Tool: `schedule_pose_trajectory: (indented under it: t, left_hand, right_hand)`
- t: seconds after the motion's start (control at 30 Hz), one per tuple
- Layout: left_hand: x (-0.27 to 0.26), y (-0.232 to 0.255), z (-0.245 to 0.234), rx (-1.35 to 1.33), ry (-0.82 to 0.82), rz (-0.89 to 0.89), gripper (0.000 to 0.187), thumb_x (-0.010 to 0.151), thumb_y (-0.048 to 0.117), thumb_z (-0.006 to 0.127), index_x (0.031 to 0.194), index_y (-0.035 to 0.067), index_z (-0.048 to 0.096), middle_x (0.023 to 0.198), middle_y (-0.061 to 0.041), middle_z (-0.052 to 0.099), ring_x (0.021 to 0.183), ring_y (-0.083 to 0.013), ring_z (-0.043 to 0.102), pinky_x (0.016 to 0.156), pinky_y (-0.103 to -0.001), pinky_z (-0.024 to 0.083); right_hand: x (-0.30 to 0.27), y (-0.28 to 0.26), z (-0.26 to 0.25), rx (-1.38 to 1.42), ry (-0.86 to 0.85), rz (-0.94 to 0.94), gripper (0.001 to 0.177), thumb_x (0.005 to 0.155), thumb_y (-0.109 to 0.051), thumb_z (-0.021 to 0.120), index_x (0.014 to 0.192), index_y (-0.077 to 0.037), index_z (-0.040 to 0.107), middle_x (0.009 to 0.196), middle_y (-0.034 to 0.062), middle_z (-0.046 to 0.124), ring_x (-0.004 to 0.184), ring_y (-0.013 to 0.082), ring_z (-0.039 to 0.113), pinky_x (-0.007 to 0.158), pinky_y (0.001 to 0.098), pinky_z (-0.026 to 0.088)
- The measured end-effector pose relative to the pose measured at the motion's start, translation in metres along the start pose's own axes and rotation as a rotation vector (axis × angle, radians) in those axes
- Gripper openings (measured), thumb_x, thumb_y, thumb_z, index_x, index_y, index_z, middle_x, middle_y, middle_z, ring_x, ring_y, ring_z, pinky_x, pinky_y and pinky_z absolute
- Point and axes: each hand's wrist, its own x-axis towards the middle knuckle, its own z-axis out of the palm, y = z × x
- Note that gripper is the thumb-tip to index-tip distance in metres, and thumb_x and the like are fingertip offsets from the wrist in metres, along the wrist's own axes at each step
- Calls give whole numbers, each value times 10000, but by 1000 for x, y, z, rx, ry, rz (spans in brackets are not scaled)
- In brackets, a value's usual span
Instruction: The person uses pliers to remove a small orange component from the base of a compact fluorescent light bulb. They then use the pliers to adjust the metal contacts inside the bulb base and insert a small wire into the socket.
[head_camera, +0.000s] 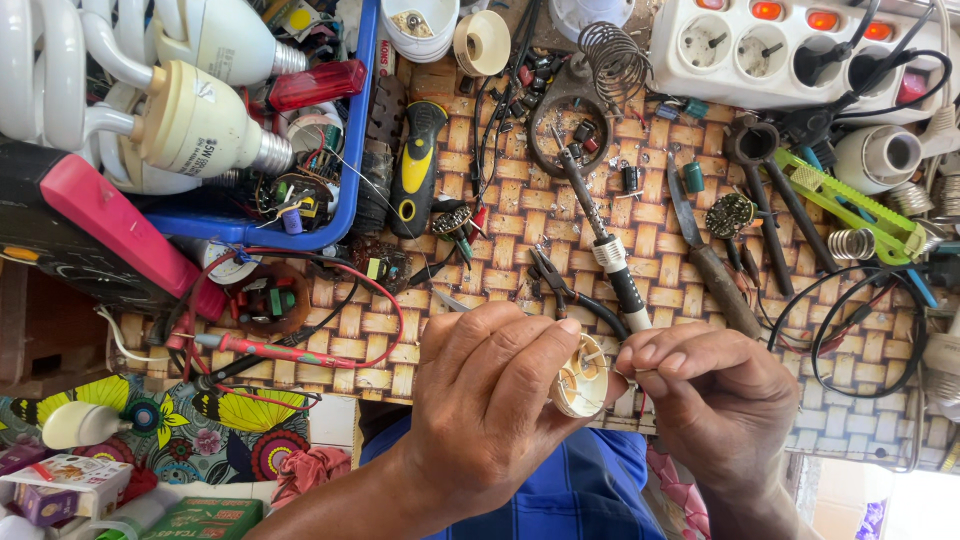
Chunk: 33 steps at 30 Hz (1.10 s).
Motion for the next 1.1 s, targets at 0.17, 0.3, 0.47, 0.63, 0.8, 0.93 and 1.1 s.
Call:
schedule_pose_trajectory:
  t: [0.17, 0.3, 0.47, 0.63, 0.8, 0.93, 1.1]
  left_hand:
    - [0, 1, -1, -10, -8, -10, 352, 932, 349, 742, 1068, 47, 623, 983, -65, 682, 896, -270, 681, 819, -391, 494]
    - [1, 1, -3, -15, -15, -10, 364, 929, 356, 756, 1064, 48, 615, 984, -70, 689, 903, -272, 676, 835, -389, 492]
    - [3, 3, -3, -32, -11, -31, 346, 914, 330, 777, 1036, 51, 612, 944, -68, 680, 896, -266, 675, 819, -370, 480]
    - [3, 3, -2, -40, -20, -30, 360, 917, 341, 768, 1043, 45, 606, 956, -78, 679, 905, -277, 674, 819, -384, 486]
    - [2, 2, -3, -46, -32, -31, 357, 919, 337, 766, 1054, 45, 610, 973, -82, 678, 912, -280, 667, 822, -389, 479]
    - [2, 3, -2, -42, -19, -38, 355, 920, 352, 753, 1036, 50, 608, 960, -76, 672, 914, -279, 672, 823, -386, 480]
    - [2, 3, -1, -40, -8, -40, 395, 891, 355, 810, 1047, 53, 608, 964, -67, 682, 904, -267, 670, 822, -377, 486]
  right_hand:
    - [-3, 2, 0, 4, 39, -1, 182, 827, 11, 709, 906, -116, 606, 890, 92, 668, 832, 225, 720, 859, 356, 638]
    - [-5, 3, -1, -2, 73, -4, 196, 834, 26, 701, 908, -123, 596, 900, 96, 661, 842, 216, 718, 869, 330, 643]
    - [-4, 3, 0, 35, 80, -10, 164, 850, -14, 704, 906, -125, 598, 912, 82, 662, 840, 229, 710, 806, 319, 641]
    - [-4, 3, 0, 48, 71, -12, 168, 830, -9, 715, 887, -120, 603, 894, 91, 656, 837, 222, 708, 891, 346, 627]
    - [-4, 5, 1, 61, 78, -15, 188, 810, -2, 724, 862, -125, 591, 866, 75, 641, 836, 221, 684, 850, 367, 631]
    - [-5, 5, 1, 77, 79, -15, 200, 804, 16, 719, 857, -126, 588, 866, 76, 639, 836, 233, 688, 851, 370, 628]
    - [-3, 6, -2, 104, 86, -31, 169, 828, 5, 712, 878, -109, 597, 899, 82, 650, 838, 241, 692, 799, 335, 637]
